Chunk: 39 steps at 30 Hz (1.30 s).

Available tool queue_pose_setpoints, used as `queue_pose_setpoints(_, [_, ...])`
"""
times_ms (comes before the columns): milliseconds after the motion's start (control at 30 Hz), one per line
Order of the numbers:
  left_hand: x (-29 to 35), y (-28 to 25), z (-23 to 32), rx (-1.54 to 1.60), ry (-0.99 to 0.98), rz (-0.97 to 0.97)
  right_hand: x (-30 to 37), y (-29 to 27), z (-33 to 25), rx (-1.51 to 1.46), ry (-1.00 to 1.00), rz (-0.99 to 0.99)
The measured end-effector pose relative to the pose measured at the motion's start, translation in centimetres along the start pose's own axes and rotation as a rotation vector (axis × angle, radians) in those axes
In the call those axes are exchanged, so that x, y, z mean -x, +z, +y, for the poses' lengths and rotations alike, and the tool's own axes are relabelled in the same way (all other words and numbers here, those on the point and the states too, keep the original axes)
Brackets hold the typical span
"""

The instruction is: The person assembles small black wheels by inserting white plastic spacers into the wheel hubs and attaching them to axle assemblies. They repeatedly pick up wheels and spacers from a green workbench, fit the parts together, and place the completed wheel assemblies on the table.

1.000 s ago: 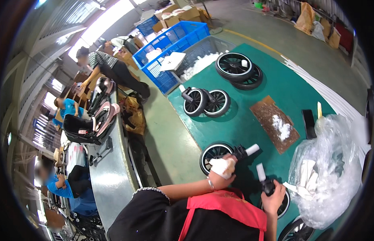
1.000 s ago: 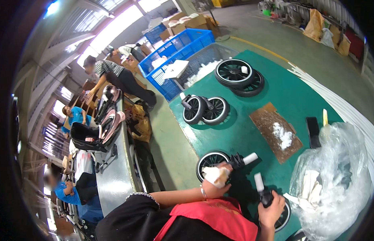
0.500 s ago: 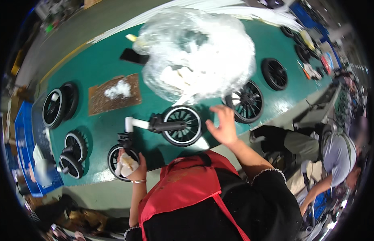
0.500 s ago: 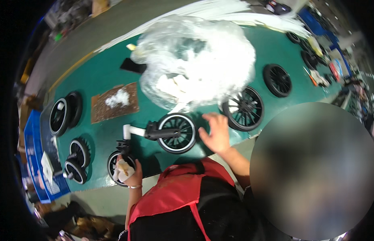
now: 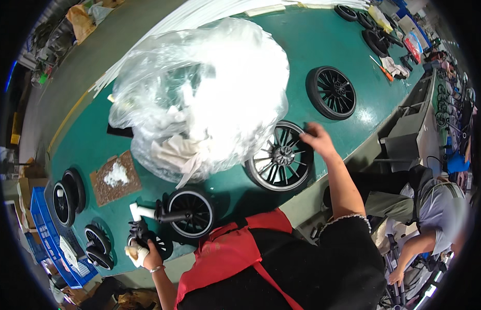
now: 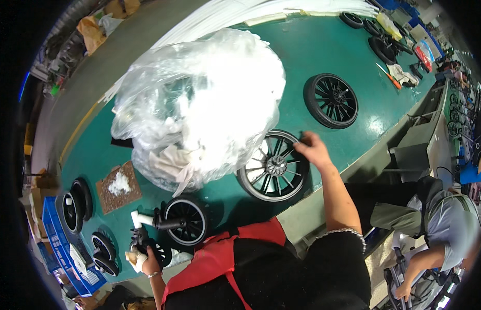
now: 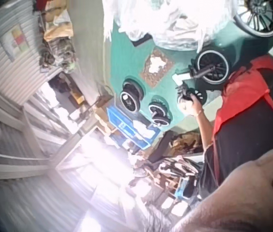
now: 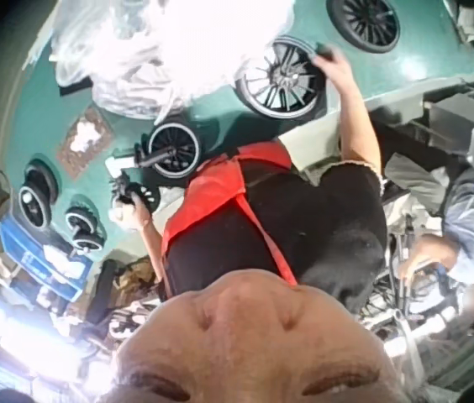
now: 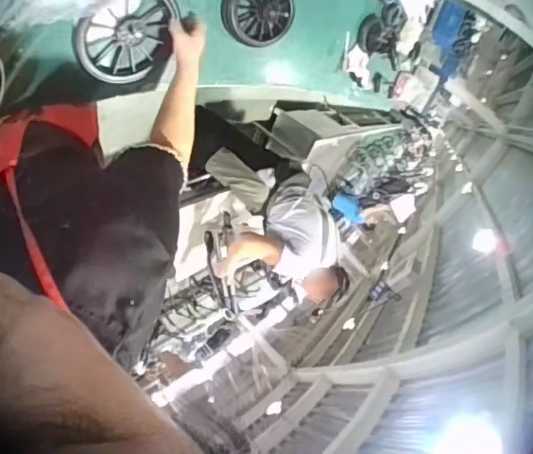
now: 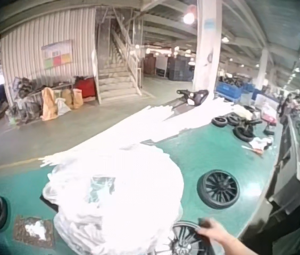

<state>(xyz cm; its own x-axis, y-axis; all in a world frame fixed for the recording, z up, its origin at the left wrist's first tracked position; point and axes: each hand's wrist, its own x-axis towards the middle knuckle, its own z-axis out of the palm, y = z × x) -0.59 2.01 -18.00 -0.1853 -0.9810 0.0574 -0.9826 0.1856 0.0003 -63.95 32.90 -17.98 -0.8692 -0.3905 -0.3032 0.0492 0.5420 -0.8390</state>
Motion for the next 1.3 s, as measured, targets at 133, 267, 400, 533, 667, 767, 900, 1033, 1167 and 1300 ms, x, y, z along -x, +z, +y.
queue_pose_setpoints(133, [-0.7,-6.8,11.4,0.366,0.101,0.170,-0.9,-1.1,-2.7,0.263,0.037,-0.299])
queue_pose_setpoints(267, [-2.3,-9.7,22.8,0.473,0.450,0.053,-2.8,-1.3,-0.4,0.237,0.175,-0.382])
queue_pose_setpoints(400, [-0.2,-11.9,33.4,0.686,0.631,-0.277,0.0,-0.7,-3.2,-0.429,0.262,-0.385])
queue_pose_setpoints(533, [-0.2,-12.1,38.9,0.913,0.792,-0.496,3.4,-2.7,-7.4,-0.423,0.070,-0.332])
queue_pose_setpoints(667, [-2.0,-13.8,40.7,0.830,0.712,-0.621,2.8,-2.9,-8.8,-0.588,0.031,-0.398])
queue_pose_setpoints(767, [-2.6,-14.4,38.8,1.297,0.531,-0.958,3.0,-1.1,-9.4,-0.821,0.074,-0.553])
queue_pose_setpoints(900, [-2.7,-18.5,34.7,1.574,0.213,-1.066,4.2,3.1,-10.1,-0.890,0.151,-0.539])
queue_pose_setpoints(1033, [-3.5,-24.3,30.6,1.267,0.582,-0.637,5.0,7.6,-13.5,-1.045,0.077,-0.868])
queue_pose_setpoints(1167, [-4.9,-27.6,24.6,0.885,0.767,-0.184,3.8,11.3,-12.5,-0.453,-0.149,-0.570])
queue_pose_setpoints(1300, [-6.4,-27.5,17.0,1.287,0.199,0.092,5.8,9.3,-12.4,-0.360,-0.036,-0.476])
